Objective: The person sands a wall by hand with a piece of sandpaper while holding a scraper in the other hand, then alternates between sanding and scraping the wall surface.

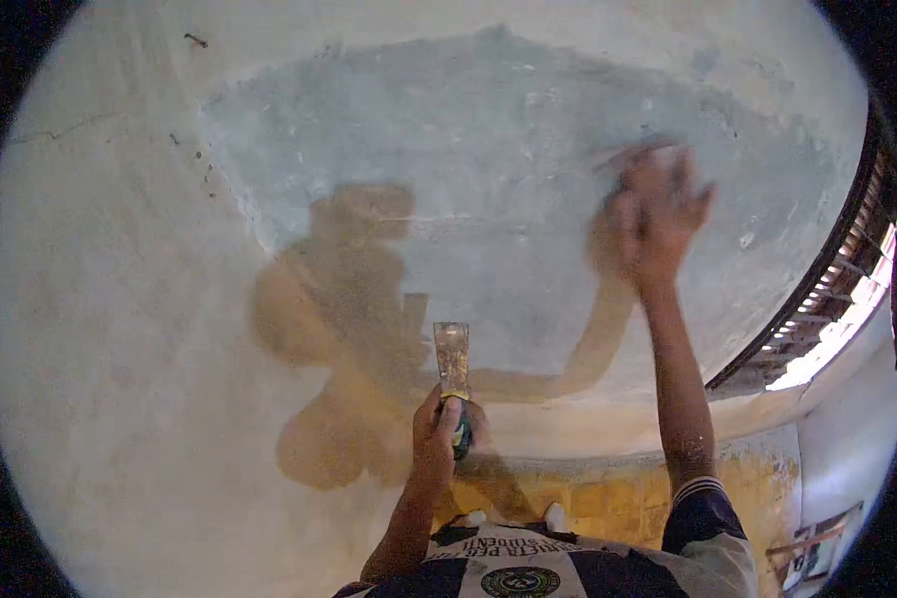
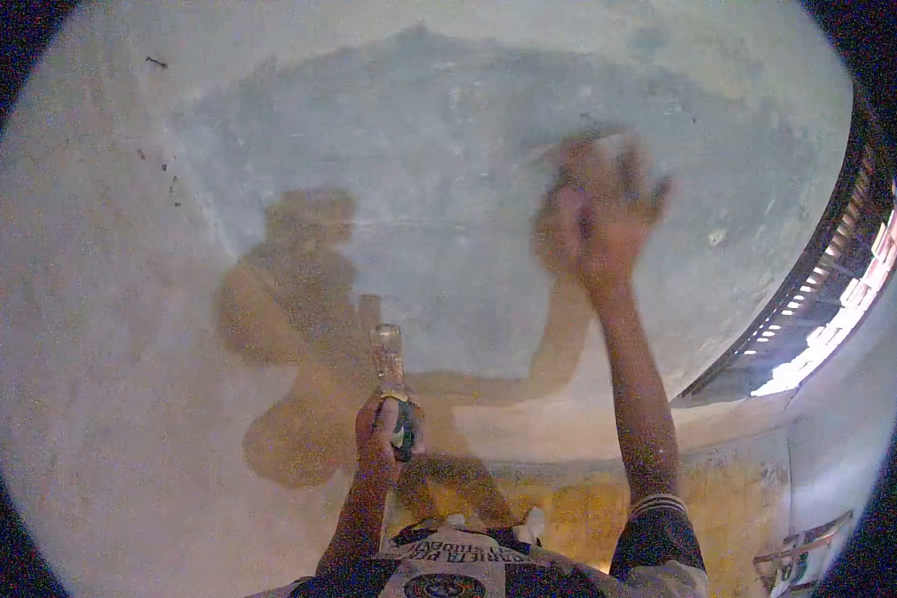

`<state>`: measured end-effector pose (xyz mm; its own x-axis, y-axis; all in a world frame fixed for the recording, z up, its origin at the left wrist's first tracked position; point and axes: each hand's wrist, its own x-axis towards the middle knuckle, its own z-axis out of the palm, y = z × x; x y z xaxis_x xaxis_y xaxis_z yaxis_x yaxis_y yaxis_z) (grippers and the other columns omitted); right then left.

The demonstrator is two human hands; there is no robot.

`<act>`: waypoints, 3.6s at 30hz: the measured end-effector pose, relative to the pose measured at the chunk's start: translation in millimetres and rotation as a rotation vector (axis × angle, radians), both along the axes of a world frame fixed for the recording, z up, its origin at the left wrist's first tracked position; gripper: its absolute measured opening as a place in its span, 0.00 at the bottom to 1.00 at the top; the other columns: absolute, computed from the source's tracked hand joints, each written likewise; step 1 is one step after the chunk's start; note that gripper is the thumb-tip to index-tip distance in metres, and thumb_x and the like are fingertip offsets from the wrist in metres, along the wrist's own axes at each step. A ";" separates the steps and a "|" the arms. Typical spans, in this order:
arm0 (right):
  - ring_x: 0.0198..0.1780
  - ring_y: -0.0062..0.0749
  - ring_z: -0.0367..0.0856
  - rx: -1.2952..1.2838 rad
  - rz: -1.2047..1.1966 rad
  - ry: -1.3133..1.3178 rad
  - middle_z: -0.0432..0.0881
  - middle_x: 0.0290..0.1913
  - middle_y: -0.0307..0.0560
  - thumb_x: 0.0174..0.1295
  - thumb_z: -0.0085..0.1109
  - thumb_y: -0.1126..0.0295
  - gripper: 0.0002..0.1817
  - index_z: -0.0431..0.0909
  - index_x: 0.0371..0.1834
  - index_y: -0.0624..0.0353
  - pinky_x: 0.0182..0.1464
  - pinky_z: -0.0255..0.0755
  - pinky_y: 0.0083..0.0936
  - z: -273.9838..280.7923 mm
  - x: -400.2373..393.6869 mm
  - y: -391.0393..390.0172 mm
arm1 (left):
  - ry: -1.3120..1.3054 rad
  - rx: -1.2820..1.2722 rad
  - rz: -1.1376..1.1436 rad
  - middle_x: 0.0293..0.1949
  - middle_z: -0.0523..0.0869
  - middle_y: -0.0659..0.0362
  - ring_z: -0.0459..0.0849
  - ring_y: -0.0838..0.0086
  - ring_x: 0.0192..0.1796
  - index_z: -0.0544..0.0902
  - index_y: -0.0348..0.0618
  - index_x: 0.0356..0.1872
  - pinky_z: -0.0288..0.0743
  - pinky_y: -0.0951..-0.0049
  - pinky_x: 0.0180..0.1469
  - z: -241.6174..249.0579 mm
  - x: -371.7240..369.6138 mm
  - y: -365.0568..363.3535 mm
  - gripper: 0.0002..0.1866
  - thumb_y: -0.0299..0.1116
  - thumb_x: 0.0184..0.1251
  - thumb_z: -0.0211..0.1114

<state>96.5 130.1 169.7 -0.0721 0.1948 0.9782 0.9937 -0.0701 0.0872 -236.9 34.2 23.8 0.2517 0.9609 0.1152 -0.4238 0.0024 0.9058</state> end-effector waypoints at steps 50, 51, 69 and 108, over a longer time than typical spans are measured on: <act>0.83 0.56 0.52 -0.019 0.093 -0.106 0.67 0.78 0.50 0.71 0.54 0.56 0.33 0.66 0.77 0.57 0.78 0.27 0.65 4.6 -15.7 -6.6 | -0.128 -0.092 0.254 0.30 0.83 0.63 0.81 0.79 0.26 0.78 0.44 0.53 0.74 0.79 0.25 -36.0 -38.4 -4.4 0.15 0.37 0.71 0.68; 0.82 0.56 0.52 0.096 0.121 -0.002 0.67 0.78 0.50 0.71 0.54 0.56 0.33 0.66 0.77 0.57 0.78 0.27 0.65 13.9 -1.6 -6.4 | -0.126 -0.095 0.266 0.30 0.83 0.63 0.81 0.79 0.26 0.78 0.44 0.52 0.74 0.78 0.24 -41.3 -42.0 -5.6 0.15 0.38 0.71 0.69; 0.83 0.58 0.50 0.288 0.265 0.243 0.66 0.78 0.51 0.67 0.58 0.52 0.35 0.68 0.77 0.50 0.78 0.26 0.66 56.2 -124.0 44.3 | -0.126 -0.069 0.242 0.30 0.83 0.62 0.79 0.78 0.23 0.76 0.44 0.55 0.73 0.79 0.21 -25.9 -109.5 29.2 0.17 0.37 0.71 0.69; 0.77 0.38 0.65 -0.330 0.584 -0.889 0.75 0.71 0.41 0.67 0.58 0.55 0.27 0.74 0.69 0.49 0.78 0.48 0.63 69.3 -352.8 163.0 | -0.033 -0.022 0.197 0.28 0.82 0.61 0.77 0.79 0.22 0.76 0.42 0.53 0.72 0.76 0.23 -32.5 -201.7 39.3 0.14 0.36 0.72 0.66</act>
